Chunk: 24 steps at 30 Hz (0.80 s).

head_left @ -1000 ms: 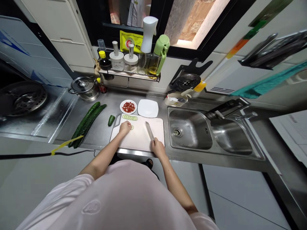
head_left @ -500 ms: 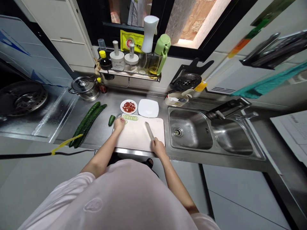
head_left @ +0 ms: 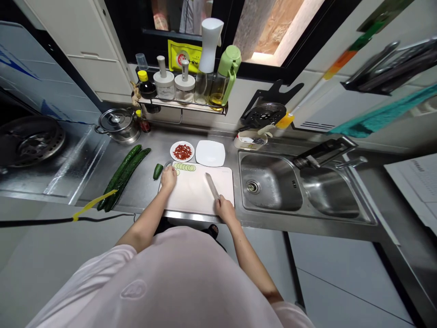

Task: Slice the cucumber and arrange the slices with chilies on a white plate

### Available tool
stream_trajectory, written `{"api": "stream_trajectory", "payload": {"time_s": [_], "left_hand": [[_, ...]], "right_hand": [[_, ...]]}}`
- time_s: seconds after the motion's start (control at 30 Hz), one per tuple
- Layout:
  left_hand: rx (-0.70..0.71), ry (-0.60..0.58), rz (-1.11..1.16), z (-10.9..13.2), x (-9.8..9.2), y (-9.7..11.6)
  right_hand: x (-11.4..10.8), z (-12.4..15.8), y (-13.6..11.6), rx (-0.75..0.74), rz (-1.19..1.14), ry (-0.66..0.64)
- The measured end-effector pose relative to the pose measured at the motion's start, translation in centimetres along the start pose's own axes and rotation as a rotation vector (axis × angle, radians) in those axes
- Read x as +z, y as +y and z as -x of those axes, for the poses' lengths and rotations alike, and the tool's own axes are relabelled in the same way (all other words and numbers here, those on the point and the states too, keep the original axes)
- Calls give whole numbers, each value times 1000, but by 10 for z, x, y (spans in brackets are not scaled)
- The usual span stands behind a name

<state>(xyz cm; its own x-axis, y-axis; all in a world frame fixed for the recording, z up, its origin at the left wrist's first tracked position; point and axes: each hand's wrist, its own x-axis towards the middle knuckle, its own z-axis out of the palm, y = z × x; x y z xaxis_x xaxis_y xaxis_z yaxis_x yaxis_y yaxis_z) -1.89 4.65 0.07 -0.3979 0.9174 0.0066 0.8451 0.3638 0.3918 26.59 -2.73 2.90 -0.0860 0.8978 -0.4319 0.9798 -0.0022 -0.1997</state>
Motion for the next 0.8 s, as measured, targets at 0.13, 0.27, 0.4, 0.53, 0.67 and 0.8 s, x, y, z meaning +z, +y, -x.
{"api": "stream_trajectory", "payload": {"time_s": [0.13,0.27,0.4,0.53,0.67,0.8], "left_hand": [[28,-23,-14,10,-5,3],[71,-43,45,11,-6,15],[207,-136,90,5,2,38],[283,-200,65,-6,12,59],[289,-267,-14,-17,17,68],[302,-294,-59,-22,18,70]], "right_hand": [[-3,1,-1,8,0,-9],[-6,3,-3,25,-1,-27],[-7,3,-5,30,0,-34],[-6,3,-6,10,4,-16],[-7,4,-7,14,9,-18],[-9,5,-8,32,10,-20]]}}
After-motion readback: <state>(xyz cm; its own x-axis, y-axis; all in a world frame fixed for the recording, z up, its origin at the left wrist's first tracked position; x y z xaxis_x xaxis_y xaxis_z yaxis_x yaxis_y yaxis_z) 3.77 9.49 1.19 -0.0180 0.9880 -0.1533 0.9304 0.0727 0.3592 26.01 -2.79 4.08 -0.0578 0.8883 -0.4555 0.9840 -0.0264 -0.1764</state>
